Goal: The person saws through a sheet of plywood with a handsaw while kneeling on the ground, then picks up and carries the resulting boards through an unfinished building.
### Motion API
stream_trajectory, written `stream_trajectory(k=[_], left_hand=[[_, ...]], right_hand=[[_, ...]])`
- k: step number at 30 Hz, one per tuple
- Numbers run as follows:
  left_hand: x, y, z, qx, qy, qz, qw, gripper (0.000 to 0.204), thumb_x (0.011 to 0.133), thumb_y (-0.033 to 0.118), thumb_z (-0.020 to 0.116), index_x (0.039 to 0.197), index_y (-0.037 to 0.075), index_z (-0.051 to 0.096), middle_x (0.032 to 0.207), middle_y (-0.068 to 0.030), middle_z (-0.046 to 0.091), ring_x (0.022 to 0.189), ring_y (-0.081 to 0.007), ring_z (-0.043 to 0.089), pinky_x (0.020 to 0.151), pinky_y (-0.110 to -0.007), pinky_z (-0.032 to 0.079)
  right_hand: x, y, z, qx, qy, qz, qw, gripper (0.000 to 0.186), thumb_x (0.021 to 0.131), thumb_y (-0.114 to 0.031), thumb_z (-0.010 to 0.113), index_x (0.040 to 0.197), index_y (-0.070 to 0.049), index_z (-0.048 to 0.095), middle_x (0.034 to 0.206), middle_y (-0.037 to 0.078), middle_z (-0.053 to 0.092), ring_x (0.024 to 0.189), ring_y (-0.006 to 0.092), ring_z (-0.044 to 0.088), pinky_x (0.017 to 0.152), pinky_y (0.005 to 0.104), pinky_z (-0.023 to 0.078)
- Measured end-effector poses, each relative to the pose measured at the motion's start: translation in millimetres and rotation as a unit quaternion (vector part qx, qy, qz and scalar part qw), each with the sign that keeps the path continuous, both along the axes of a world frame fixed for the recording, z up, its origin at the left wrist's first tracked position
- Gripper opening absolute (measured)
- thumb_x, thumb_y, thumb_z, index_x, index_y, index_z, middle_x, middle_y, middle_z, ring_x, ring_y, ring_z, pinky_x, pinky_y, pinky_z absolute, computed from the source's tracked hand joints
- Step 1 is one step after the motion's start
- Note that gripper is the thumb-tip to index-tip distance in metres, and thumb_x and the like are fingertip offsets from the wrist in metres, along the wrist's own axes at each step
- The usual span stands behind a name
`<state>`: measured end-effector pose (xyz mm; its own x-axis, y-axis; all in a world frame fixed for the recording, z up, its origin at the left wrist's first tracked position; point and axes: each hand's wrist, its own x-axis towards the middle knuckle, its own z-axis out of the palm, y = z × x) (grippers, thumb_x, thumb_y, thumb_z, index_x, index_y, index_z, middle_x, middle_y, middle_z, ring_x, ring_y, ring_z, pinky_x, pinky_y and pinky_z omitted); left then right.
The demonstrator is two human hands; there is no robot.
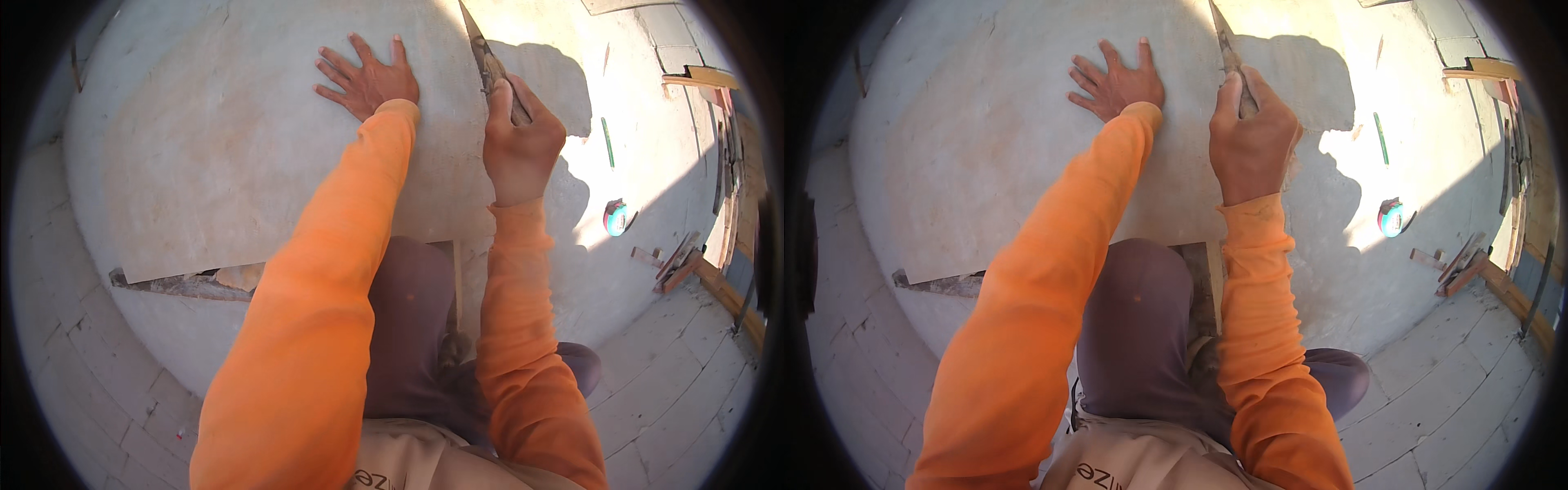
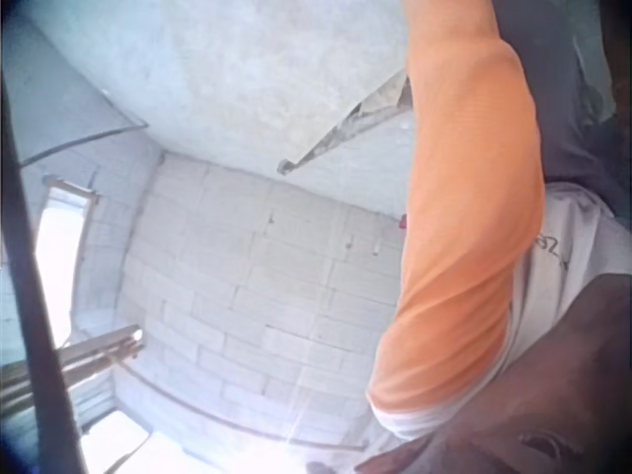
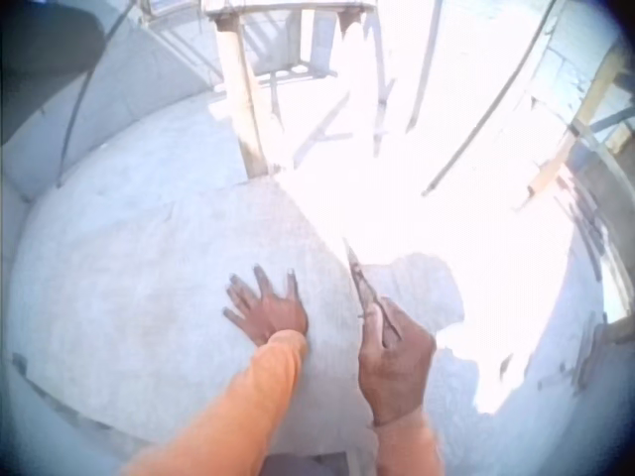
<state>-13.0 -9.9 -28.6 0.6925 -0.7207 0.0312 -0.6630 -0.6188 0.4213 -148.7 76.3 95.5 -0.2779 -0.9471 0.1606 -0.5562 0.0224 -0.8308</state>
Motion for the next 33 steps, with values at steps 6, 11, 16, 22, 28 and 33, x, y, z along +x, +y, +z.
stream_trajectory(k=[6,11,16,22,28,33], left_hand=[[24.2,10.0,-1.3,0.006,-0.007,0.009,1.000,0.078,0.103,0.069,0.032,0.164,0.021,0.032,0.171,-0.0233,0.015,0.160,-0.0375,0.007,0.128,-0.060,0.000],[30.4,10.8,-0.1,-0.007,-0.027,0.012,1.000,0.078,0.103,0.069,0.032,0.163,0.020,0.034,0.171,-0.0238,0.016,0.160,-0.0376,0.008,0.127,-0.061,0.000],[4.2,1.7,-2.5,-0.002,-0.009,-0.007,1.000,0.078,0.103,0.069,0.034,0.163,0.020,0.035,0.171,-0.0239,0.017,0.160,-0.0372,0.008,0.127,-0.061,0.000],[27.1,6.0,-2.6,0.006,-0.019,0.017,1.000,0.081,0.100,0.074,0.032,0.164,0.023,0.031,0.172,-0.0206,0.015,0.161,-0.0356,0.007,0.127,-0.061,0.002],[-6.6,-1.2,-1.3,-0.005,0.006,-0.003,1.000,0.081,0.100,0.073,0.033,0.164,0.023,0.032,0.172,-0.0208,0.015,0.161,-0.0354,0.007,0.128,-0.060,0.002],[25.1,2.0,-6.6,0.003,-0.015,0.009,1.000,0.081,0.100,0.072,0.033,0.164,0.023,0.032,0.172,-0.0211,0.016,0.161,-0.0354,0.008,0.128,-0.060,0.002]], right_hand=[[-15.0,146.2,35.8,0.014,0.053,-0.012,0.998,0.029,0.097,0.003,0.066,0.125,0.010,0.069,0.089,0.018,0.078,0.074,0.0153,0.075,0.067,0.0255,0.056],[1.1,130.0,39.2,0.044,0.038,-0.009,0.998,0.029,0.096,0.001,0.067,0.124,0.009,0.070,0.090,0.020,0.078,0.075,0.0151,0.075,0.066,0.0290,0.057],[-4.6,6.0,9.7,0.017,0.014,0.013,1.000,0.028,0.097,-0.008,0.069,0.121,0.007,0.071,0.083,0.022,0.075,0.069,0.0185,0.073,0.066,0.0301,0.055],[-29.0,200.8,56.9,0.051,0.072,-0.004,0.996,0.031,0.097,0.001,0.065,0.126,0.011,0.068,0.105,0.023,0.077,0.075,0.0158,0.075,0.070,0.0262,0.058],[-10.0,17.4,3.1,0.000,0.000,-0.014,1.000,0.028,0.096,-0.004,0.069,0.122,0.007,0.071,0.084,0.021,0.076,0.073,0.0181,0.074,0.070,0.0282,0.055],[0.1,85.6,20.4,0.037,0.020,0.001,0.999,0.031,0.096,-0.002,0.068,0.125,0.007,0.070,0.089,0.024,0.077,0.075,0.0179,0.076,0.068,0.0292,0.056]])
